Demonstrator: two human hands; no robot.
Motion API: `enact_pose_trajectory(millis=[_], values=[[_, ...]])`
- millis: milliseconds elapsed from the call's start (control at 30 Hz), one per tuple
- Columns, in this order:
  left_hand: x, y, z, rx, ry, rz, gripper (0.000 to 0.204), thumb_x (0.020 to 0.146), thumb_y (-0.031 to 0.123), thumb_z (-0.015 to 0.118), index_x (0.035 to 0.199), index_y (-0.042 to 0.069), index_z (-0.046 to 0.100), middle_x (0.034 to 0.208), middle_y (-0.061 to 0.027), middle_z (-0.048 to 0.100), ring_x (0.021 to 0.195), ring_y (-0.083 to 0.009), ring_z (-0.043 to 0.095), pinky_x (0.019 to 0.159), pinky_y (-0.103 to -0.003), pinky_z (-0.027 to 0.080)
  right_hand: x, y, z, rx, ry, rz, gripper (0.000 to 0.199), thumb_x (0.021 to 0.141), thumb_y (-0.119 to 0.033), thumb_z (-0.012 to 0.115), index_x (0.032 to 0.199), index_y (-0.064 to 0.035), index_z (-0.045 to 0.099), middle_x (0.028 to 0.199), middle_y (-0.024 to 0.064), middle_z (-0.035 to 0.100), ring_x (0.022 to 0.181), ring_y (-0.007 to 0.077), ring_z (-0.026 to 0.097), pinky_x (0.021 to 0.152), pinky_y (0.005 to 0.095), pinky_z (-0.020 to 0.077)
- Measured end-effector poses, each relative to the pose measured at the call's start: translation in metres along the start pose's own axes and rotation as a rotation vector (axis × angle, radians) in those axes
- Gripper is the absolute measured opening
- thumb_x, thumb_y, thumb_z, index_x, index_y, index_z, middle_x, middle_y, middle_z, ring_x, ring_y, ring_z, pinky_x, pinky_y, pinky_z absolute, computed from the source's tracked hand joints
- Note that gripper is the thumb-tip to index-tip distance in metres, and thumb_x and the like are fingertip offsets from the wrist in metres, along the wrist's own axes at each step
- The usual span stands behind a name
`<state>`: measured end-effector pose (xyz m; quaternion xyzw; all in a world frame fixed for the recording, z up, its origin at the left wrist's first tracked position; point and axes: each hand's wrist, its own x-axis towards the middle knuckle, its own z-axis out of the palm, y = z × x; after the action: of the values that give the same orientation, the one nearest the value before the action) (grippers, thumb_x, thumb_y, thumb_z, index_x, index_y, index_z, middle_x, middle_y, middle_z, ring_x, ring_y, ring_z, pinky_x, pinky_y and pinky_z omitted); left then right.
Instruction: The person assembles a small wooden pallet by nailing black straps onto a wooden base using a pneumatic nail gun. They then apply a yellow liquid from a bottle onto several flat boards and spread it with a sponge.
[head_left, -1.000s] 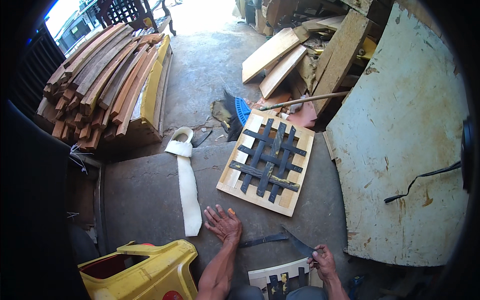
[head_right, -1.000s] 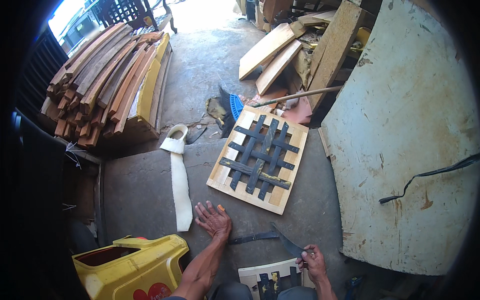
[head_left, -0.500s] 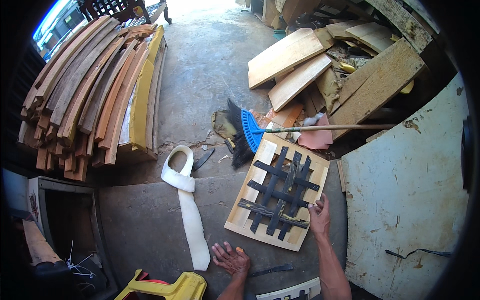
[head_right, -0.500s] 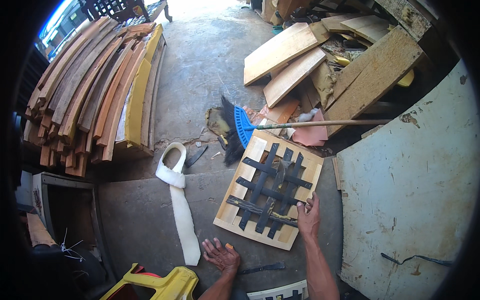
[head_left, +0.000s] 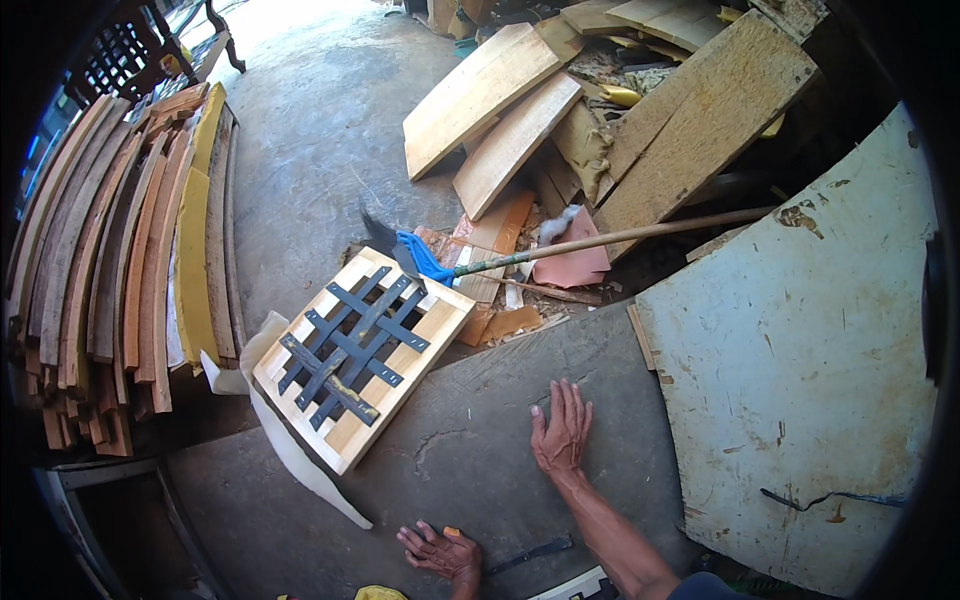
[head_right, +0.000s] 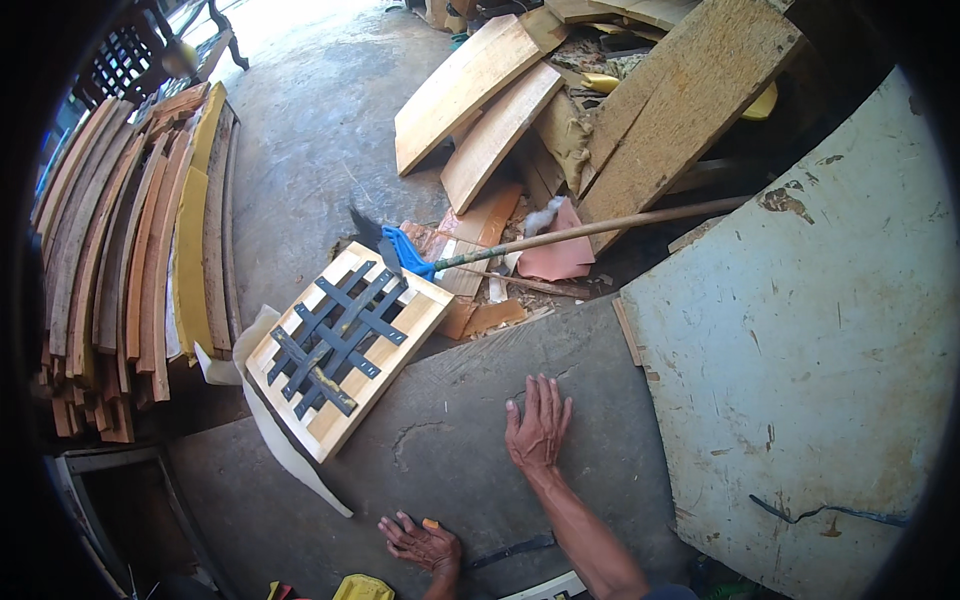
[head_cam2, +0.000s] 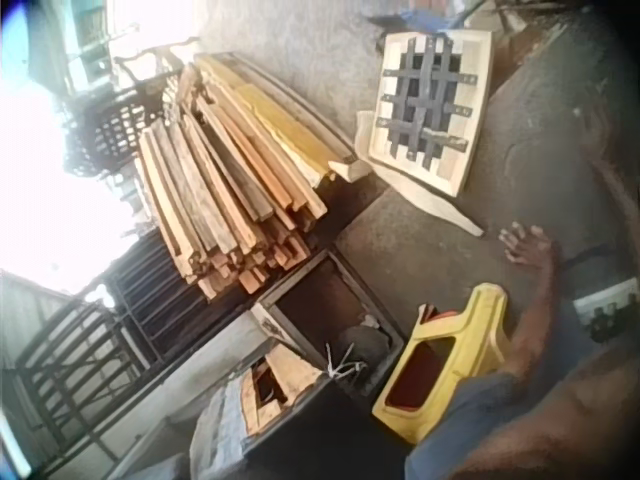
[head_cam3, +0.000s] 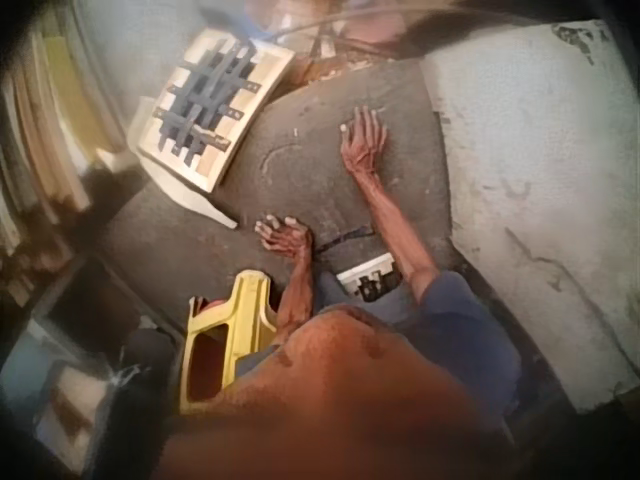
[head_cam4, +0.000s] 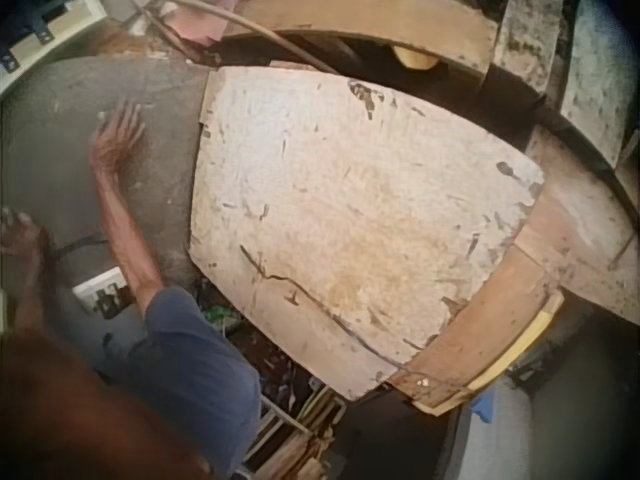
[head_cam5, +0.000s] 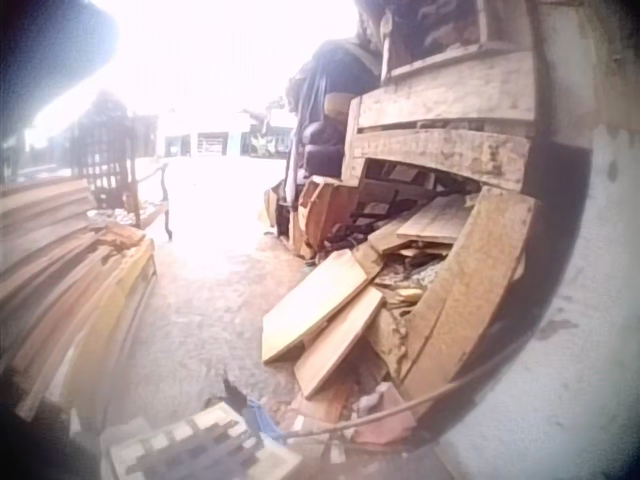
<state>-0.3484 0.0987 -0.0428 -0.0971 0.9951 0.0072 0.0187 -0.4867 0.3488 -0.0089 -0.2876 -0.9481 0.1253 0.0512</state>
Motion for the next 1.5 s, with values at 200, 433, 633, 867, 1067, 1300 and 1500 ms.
enact_pose_trajectory(millis=[200,433,633,867,1067,1300,1500], values=[[-0.003,-0.001,-0.001,0.03,-0.033,-0.032,0.059,0.098,0.021,0.047,0.152,0.001,0.033,0.164,-0.027,0.022,0.155,-0.042,0.018,0.117,-0.06,0.019,-0.002,0.034,0.024,-0.105,-0.057,-0.085,0.057,0.102,-0.036,0.051,0.154,-0.0157,0.041,0.162,0.0106,0.034,0.153,0.0306,0.028,0.123,0.062,0.0145],[0.06,0.006,-0.013,-0.271,-0.029,0.007,0.043,0.106,0.029,0.039,0.131,-0.003,0.051,0.152,-0.0247,0.039,0.149,-0.0437,0.026,0.115,-0.059,0.023,-0.002,0.04,0.024,-0.123,-0.018,-0.09,0.06,0.098,-0.038,0.056,0.152,-0.0156,0.043,0.16,0.0102,0.036,0.151,0.0297,0.031,0.122,0.0623,0.0173],[0.292,0.11,-0.03,-0.638,-0.088,0.411,0.038,0.105,0.028,0.044,0.129,0.0,0.054,0.149,-0.0247,0.038,0.145,-0.0427,0.031,0.115,-0.058,0.024,0.0,0.036,0.015,-0.122,-0.023,-0.097,0.06,0.095,-0.034,0.058,0.149,-0.0112,0.046,0.159,0.0134,0.037,0.149,0.0339,0.032,0.121,0.0632,0.0181],[0.345,0.134,0.003,-0.288,-0.029,0.341,0.044,0.101,0.024,0.05,0.14,0.003,0.05,0.153,-0.0214,0.041,0.149,-0.0385,0.03,0.117,-0.055,0.02,0.002,0.035,0.014,-0.091,-0.054,-0.107,0.062,0.095,-0.035,0.058,0.15,-0.0108,0.044,0.158,0.0153,0.037,0.149,0.0361,0.031,0.12,0.0652,0.0182],[0.352,0.144,-0.007,-0.286,-0.152,0.302,0.043,0.099,0.024,0.053,0.137,0.005,0.054,0.154,-0.02,0.041,0.149,-0.0357,0.03,0.116,-0.053,0.021,0.003,0.041,0.009,-0.086,-0.123,-0.098,0.063,0.098,-0.039,0.056,0.154,-0.0142,0.039,0.163,0.0129,0.029,0.153,0.0338,0.024,0.12,0.0669,0.0148],[0.361,0.138,0.007,-0.286,-0.328,0.304,0.036,0.101,0.023,0.05,0.132,0.007,0.059,0.153,-0.019,0.043,0.152,-0.0365,0.028,0.12,-0.063,0.019,0.02,0.047,-0.029,-0.132,-0.517,-0.104,0.067,0.105,-0.047,0.045,0.163,-0.0188,0.025,0.169,0.0103,0.016,0.158,0.0295,0.01,0.125,0.0591,0.0061],[0.364,0.14,-0.004,-0.269,-0.44,0.242,0.037,0.103,0.026,0.047,0.133,0.007,0.058,0.155,-0.0193,0.042,0.154,-0.0359,0.025,0.12,-0.066,0.015,0.048,0.026,-0.069,-0.137,-0.765,-0.095,0.073,0.101,-0.049,0.053,0.161,-0.0131,0.031,0.168,0.0197,0.02,0.157,0.0363,0.014,0.125,0.0553,0.0158]])
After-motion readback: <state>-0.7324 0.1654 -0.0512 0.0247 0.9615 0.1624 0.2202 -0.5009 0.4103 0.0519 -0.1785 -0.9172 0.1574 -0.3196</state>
